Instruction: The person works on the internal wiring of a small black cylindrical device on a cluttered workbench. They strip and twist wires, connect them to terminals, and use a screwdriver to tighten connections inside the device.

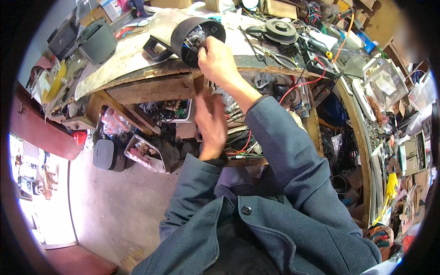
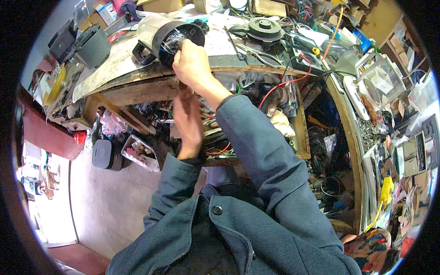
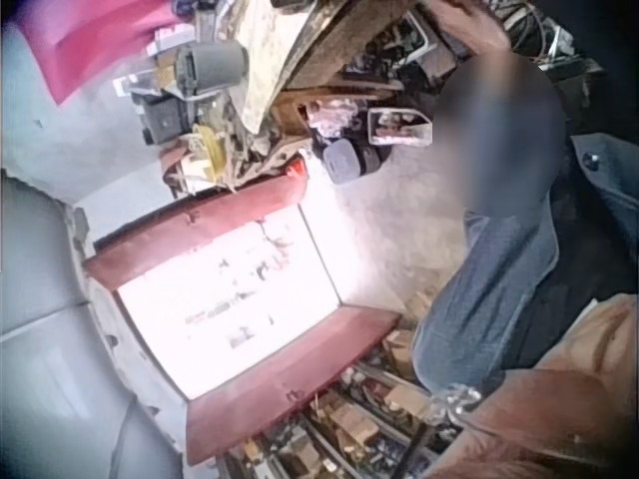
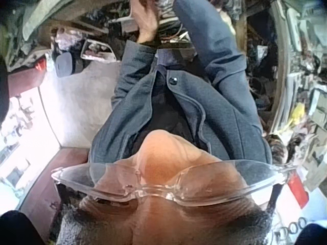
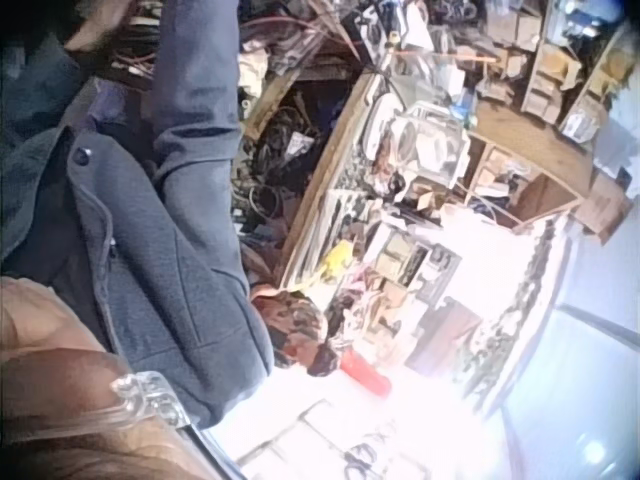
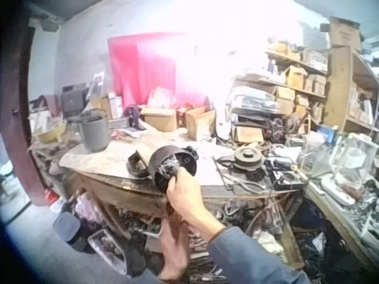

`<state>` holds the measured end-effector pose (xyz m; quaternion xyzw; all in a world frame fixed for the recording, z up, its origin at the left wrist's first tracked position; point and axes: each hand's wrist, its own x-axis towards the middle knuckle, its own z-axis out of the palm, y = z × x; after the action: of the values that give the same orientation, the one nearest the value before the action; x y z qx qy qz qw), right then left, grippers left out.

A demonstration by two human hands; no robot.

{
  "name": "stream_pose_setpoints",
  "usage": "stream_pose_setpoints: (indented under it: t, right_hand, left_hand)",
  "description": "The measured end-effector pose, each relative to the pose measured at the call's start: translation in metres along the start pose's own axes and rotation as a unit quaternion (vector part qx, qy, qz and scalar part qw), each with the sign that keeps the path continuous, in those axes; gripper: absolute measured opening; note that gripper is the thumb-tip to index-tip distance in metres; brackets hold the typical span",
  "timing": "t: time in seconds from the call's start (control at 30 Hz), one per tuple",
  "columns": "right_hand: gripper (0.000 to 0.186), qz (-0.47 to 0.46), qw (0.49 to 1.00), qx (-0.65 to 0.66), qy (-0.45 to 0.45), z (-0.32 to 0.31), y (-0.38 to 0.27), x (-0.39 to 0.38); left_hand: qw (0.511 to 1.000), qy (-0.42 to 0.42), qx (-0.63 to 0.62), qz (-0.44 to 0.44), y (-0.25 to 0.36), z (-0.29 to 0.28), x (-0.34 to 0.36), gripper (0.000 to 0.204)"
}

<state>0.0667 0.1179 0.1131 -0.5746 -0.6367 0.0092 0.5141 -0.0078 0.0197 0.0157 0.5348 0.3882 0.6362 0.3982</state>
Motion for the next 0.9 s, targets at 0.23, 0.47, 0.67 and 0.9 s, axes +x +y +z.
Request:
stream_pose_setpoints:
  t: [0.23, 0.47, 0.67, 0.9]
  right_hand:
    - [0.022, 0.370, 0.864, 0.338, -0.056, 0.026, 0.005, 0.009]
    - [0.015, 0.055, 0.998, 0.009, -0.017, 0.008, 0.002, 0.000]
    - [0.018, 0.026, 0.998, -0.024, -0.042, 0.001, -0.012, -0.009]
    - [0.020, 0.301, 0.916, 0.257, 0.065, 0.045, 0.000, 0.001]
  left_hand:
    - [0.926, 0.068, 0.292, 0.229, 0.016, -0.024, 0.090, 0.034]
    - [0.892, 0.048, 0.383, 0.235, 0.038, -0.022, 0.092, 0.033]
    - [0.901, 0.068, 0.336, 0.267, 0.021, -0.023, 0.096, 0.027]
    - [0.907, 0.076, 0.317, 0.267, 0.023, -0.027, 0.100, 0.019]
